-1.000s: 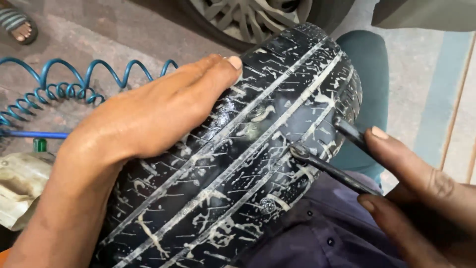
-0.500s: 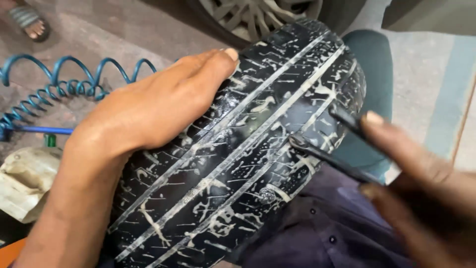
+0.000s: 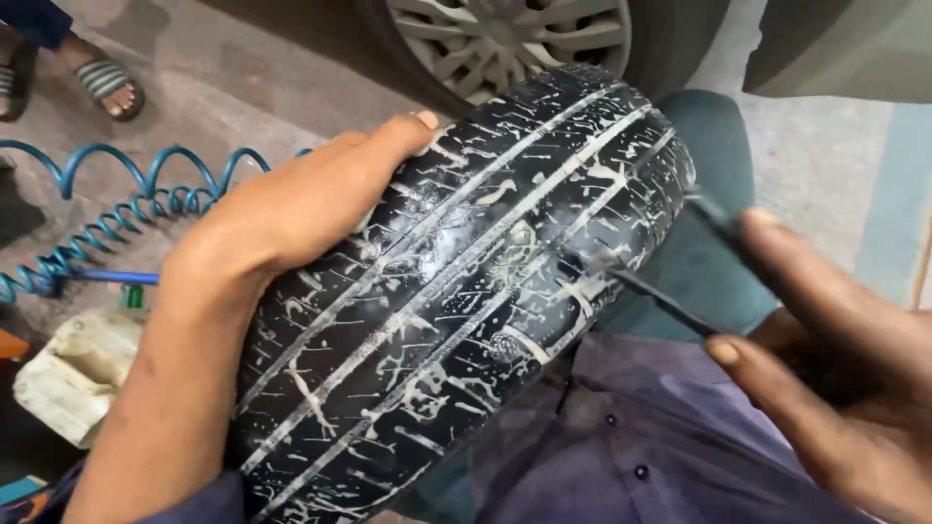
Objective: The person rotates a tire by hand, applies a soapy liquid to the tread with a brush, and uses pliers to pull a metal object out of the tire tread.
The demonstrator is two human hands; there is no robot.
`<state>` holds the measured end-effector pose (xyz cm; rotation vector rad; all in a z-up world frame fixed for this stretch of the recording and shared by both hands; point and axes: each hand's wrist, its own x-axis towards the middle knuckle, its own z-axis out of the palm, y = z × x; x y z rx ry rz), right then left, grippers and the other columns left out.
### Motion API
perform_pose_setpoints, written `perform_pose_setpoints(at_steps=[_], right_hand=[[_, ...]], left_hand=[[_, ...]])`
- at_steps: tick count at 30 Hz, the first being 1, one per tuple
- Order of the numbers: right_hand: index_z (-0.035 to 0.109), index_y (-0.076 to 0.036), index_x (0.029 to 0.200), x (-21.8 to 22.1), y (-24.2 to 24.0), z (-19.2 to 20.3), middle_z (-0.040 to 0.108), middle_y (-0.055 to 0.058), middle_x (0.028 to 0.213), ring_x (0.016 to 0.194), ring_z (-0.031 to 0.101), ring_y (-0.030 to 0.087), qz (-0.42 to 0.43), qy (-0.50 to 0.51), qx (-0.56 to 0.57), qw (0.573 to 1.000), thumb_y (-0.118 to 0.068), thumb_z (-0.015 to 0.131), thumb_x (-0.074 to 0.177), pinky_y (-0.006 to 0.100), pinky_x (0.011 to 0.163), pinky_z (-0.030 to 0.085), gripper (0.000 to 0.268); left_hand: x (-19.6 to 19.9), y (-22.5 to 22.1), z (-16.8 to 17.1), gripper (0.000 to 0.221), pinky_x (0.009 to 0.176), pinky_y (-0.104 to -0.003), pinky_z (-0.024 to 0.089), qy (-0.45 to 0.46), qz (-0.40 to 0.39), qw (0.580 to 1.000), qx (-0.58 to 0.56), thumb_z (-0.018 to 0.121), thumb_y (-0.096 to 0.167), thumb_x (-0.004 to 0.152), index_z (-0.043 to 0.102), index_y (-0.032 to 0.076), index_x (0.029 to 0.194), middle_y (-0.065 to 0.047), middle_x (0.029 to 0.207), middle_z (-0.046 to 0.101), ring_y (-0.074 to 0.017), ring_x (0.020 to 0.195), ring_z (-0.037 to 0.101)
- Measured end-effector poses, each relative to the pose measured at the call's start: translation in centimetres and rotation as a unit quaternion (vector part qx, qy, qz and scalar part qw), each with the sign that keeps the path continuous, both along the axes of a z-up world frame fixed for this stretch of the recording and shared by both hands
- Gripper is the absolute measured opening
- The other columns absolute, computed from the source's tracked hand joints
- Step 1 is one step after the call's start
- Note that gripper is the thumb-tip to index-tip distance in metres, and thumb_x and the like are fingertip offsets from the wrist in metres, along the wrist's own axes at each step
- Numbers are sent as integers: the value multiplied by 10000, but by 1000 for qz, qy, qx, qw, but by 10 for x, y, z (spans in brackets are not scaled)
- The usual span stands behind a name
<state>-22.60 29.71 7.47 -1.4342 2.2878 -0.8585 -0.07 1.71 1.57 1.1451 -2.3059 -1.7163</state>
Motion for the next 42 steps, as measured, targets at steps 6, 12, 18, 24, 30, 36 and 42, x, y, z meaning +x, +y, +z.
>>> perform_pose_setpoints(at_steps=[6, 12, 18, 24, 30, 36, 42], right_hand=[[484, -165, 1529, -7, -16, 8, 598, -13, 563, 472, 522, 72, 103, 59, 74, 990, -47, 784, 803, 231, 406, 436, 795], [473, -216, 1563, -16, -17, 1, 555, -4, 558, 447, 465, 66, 91, 16, 98, 991, -31, 764, 828, 279, 424, 350, 812], [479, -136, 1563, -16, -57, 22, 612, 98, 981, 869, 559, 172, 190, -17, 73, 979, -35, 688, 858, 353, 707, 401, 742], [531, -107, 1537, -18, -75, 25, 637, 158, 1407, 1315, 602, 265, 201, -104, 101, 969, -89, 702, 854, 426, 1024, 450, 704], [539, -93, 1477, 2, -58, 12, 604, 188, 1390, 1274, 551, 274, 168, -46, 73, 982, 41, 688, 758, 416, 929, 489, 747], [544, -119, 1516, 39, -30, 4, 723, 80, 888, 653, 648, 111, 4, 41, 66, 997, 24, 731, 790, 287, 550, 488, 764], [459, -121, 1587, 57, -63, 7, 679, 11, 731, 619, 648, 75, -7, 48, 5, 999, -64, 764, 871, 227, 555, 495, 780]], left_hand=[[1, 3, 8, 684, 960, -337, 468, -18, 5, 1000, -1, 315, 543, 960, 694, 26, 1196, -126, 1143, 807, -243, 1018, 712], [2, -2, 2, 697, 959, -339, 468, -32, 2, 999, -3, 310, 548, 960, 698, 16, 1189, -135, 1135, 792, -251, 1018, 713], [3, -7, -7, 716, 990, -339, 471, -6, -17, 1000, 24, 316, 577, 1024, 689, 28, 1292, -126, 1207, 749, -259, 1090, 676], [-2, -7, -5, 725, 1016, -346, 463, 6, -43, 999, 22, 293, 563, 1035, 694, 11, 1280, -142, 1203, 764, -267, 1103, 678], [-3, -7, 2, 702, 996, -394, 453, -30, -44, 998, -42, 258, 527, 1053, 694, 6, 1231, -203, 1168, 773, -338, 1083, 675], [1, -1, 10, 659, 942, -401, 476, -18, -56, 996, -67, 236, 473, 1038, 653, -22, 1163, -216, 1089, 774, -346, 1013, 688], [9, -18, -11, 648, 996, -378, 463, 91, -63, 994, -26, 276, 482, 1066, 657, -8, 1252, -181, 1247, 755, -287, 1118, 680]])
